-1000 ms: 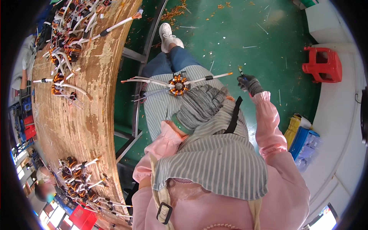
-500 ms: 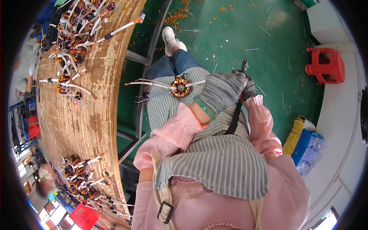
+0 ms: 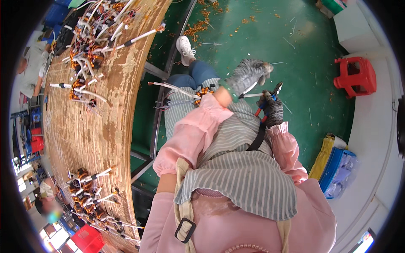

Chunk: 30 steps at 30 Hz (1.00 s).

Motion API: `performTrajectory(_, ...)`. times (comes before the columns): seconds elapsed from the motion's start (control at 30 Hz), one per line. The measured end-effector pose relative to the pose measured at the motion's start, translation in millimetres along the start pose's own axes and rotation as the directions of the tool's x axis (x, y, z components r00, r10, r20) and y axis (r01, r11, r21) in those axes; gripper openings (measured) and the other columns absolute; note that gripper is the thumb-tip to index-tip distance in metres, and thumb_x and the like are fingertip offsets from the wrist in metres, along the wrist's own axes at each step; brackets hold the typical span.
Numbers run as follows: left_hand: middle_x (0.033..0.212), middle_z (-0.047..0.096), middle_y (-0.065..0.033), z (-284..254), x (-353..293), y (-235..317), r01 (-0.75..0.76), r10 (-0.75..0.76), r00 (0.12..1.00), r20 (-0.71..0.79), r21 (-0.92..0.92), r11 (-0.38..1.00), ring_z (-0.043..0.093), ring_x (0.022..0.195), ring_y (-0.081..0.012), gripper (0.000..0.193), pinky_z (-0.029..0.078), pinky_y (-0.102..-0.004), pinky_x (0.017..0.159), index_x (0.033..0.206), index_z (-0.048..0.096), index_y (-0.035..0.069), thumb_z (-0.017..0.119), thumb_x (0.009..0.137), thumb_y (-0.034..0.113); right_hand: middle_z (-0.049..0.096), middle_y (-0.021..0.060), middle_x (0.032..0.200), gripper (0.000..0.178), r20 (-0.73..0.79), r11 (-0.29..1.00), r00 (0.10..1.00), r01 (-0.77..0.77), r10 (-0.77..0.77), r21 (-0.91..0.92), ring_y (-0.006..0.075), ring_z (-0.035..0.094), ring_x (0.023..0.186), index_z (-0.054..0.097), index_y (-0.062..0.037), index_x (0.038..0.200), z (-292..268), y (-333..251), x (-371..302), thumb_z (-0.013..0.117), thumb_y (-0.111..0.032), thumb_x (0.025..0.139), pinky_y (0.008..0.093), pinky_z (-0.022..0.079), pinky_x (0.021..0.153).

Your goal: Assembling electrical wire bundles and motor coils at a workbench using pliers.

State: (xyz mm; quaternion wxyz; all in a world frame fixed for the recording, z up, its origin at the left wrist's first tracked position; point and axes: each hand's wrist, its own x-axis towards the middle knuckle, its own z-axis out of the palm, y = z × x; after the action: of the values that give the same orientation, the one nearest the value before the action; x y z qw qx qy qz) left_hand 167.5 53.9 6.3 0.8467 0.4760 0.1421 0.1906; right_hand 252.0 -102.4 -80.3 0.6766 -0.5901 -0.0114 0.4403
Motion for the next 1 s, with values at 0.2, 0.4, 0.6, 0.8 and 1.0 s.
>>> performTrajectory(0.2, 0.06, 0.052, -0.0023, -6.9, -11.0, 27.3, -0.296, 0.188, 0.891, 0.413, 0.216, 0.93, 0.045, 0.044, -0.0049, 0.023, 0.038, -0.0165, 0.044, 0.093, 0.059, 0.0, 0.052, 0.088, 0.021, 0.059, 0.0067, 0.074, 0.019, 0.062, 0.984, 0.998, -0.027, 0.016, 0.174, 0.0186, 0.058, 0.063, 0.059, -0.0007, 0.097, -20.9, -3.3, 10.1, 0.062, -0.015, 0.084, 0.0344, 0.051, 0.06)
performTrajectory(0.4, 0.061, 0.054, -0.0049, -8.8, -33.4, 37.5, 0.119, -0.054, 0.939, 0.341, -0.174, 0.978, 0.044, 0.044, -0.0065, 0.028, 0.036, -0.0148, 0.042, 0.092, 0.058, -0.001, 0.06, 0.082, 0.026, 0.057, 0.0057, 0.072, 0.021, 0.077, 0.985, 0.993, -0.103, 0.093, 0.141, 0.018, 0.055, 0.062, 0.056, -0.0011, 0.099, -1.1, -13.2, 17.0, 0.06, -0.016, 0.085, 0.0352, 0.05, 0.062)
performTrajectory(0.6, 0.066, 0.059, -0.0041, 12.3, 9.0, 23.5, -0.021, 0.02, 0.994, 0.103, 0.003, 1.0, 0.054, 0.059, -0.0083, 0.018, 0.042, -0.0204, 0.052, 0.085, 0.062, 0.0, 0.061, 0.083, 0.018, 0.059, 0.0062, 0.074, 0.02, -0.018, 0.999, 0.999, -0.028, 0.029, 0.038, 0.0163, 0.056, 0.062, 0.057, 0.0003, 0.094, 1.1, -15.4, 26.7, 0.062, -0.017, 0.084, 0.0322, 0.049, 0.061)
performTrajectory(0.8, 0.067, 0.06, -0.0058, -8.8, 53.1, -25.1, -0.057, 0.07, 0.997, -0.026, 0.331, 0.942, 0.057, 0.062, -0.0129, 0.015, 0.045, -0.0257, 0.057, 0.086, 0.065, 0.003, 0.06, 0.083, 0.017, 0.056, 0.0053, 0.07, 0.021, -0.01, 0.999, 1.0, 0.016, -0.015, 0.051, 0.016, 0.054, 0.059, 0.055, 0.0014, 0.097, 16.6, -23.2, 11.8, 0.061, -0.016, 0.085, 0.0334, 0.048, 0.06)
performTrajectory(1.0, 0.112, 0.055, -0.015, -81.0, 9.0, -21.2, 0.119, -0.113, 0.992, -0.057, 0.112, 0.987, 0.057, 0.098, -0.0253, 0.049, 0.047, -0.033, 0.081, 0.121, 0.049, 0.007, 0.06, 0.083, 0.035, 0.051, 0.0019, 0.066, 0.019, 0.051, 0.96, 0.989, -0.144, 0.136, 0.241, 0.0136, 0.048, 0.055, 0.055, 0.0001, 0.097, -6.4, -1.1, 36.6, 0.059, -0.015, 0.086, 0.0309, 0.043, 0.055)
